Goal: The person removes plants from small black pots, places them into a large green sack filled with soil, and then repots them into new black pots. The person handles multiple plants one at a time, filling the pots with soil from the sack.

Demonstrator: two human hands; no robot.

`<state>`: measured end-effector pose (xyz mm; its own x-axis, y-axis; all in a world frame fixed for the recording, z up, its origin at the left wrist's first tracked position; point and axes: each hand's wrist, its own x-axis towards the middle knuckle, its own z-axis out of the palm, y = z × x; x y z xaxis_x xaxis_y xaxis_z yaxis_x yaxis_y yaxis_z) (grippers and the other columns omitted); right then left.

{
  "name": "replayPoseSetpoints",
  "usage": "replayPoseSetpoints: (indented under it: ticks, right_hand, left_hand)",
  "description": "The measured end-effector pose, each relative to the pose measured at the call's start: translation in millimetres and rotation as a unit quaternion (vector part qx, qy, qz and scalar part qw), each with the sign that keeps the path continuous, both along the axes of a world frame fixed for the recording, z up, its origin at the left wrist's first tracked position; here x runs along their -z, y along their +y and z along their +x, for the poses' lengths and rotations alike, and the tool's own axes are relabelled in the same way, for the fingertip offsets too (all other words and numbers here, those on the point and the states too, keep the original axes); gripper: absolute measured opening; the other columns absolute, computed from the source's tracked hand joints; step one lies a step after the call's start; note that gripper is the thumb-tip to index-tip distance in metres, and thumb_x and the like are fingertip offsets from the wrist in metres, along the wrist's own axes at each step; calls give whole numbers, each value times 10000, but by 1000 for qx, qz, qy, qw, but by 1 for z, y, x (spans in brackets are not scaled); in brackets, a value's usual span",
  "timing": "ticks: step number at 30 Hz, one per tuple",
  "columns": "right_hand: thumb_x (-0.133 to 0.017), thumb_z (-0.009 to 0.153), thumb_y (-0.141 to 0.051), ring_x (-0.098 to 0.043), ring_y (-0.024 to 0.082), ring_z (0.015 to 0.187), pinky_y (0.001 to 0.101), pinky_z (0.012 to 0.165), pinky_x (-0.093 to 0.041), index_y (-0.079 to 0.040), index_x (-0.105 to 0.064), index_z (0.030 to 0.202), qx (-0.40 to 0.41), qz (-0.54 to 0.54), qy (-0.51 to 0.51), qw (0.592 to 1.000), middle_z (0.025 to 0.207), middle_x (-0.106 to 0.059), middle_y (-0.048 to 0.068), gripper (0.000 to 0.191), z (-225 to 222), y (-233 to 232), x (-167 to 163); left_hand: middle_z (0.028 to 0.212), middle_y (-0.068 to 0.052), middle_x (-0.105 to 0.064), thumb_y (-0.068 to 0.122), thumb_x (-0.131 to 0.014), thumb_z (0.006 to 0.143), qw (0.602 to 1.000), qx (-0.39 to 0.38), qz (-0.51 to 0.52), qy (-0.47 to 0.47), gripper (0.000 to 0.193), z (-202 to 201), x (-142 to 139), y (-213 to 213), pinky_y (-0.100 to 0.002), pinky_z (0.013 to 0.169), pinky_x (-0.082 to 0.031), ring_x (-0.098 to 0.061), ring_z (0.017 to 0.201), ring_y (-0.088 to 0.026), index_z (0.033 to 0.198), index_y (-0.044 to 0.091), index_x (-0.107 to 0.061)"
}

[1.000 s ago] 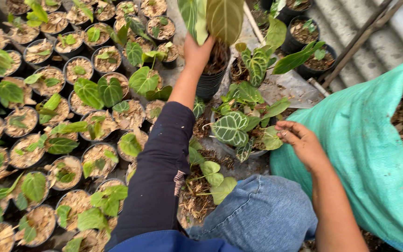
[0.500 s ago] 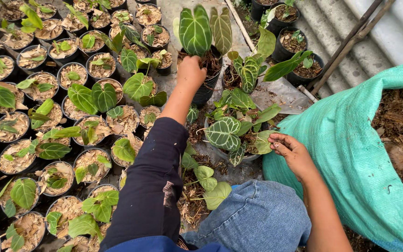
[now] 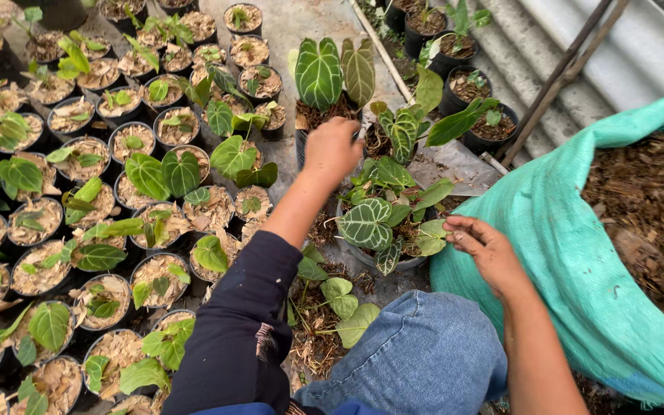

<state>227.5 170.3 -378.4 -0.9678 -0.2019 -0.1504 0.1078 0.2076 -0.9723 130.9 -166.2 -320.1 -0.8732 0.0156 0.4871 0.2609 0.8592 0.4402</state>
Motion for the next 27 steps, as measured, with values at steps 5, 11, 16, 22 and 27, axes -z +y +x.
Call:
replayPoseSetpoints:
  ticks: [5,11,16,22,27]
  right_hand:
    - [-625,998,-64,-681,170,1068,336,987,-535,-7,-674,1255,66,6,165,984,1195,-717,74,267,47,42,-108]
    - [-623,1118,-69,-656,117,1001,263,894,-511,-59,-659,1227,307,120,309,892,1098,-702,45,115,107,159,-155]
    - [-620,1059,11,-659,222,923,336,875,-534,4,-728,1181,182,449,357,799,1018,-707,148,163,122,275,-105]
    - [-671,1123,-111,-686,250,823,391,803,-548,11,-708,1206,248,389,244,853,961,-703,160,152,158,347,-37]
    - [-757,994,-122,-679,300,929,392,860,-561,-10,-753,1106,186,572,333,726,987,-689,158,158,188,352,-34]
  left_hand:
    - [1151,-98,-709,265,-721,850,970,200,125,51,332,53,-63,110,-437,889,-559,-692,1035,-332,1150,124,-732]
    - [1158,-25,-710,332,-701,886,920,333,161,130,368,106,-105,282,-398,941,-579,-700,1109,-261,1222,181,-698]
    - [1134,-33,-669,292,-684,795,941,329,77,3,400,135,-95,407,-421,865,-571,-712,1018,-238,1187,219,-707]
    - [1158,1,-708,283,-660,881,926,370,73,-17,209,162,-39,479,-417,902,-596,-743,1040,-216,1055,251,-771]
    - [1119,-13,-715,393,-646,922,919,366,142,-28,233,155,-18,508,-424,878,-595,-737,1023,-260,1053,236,-757]
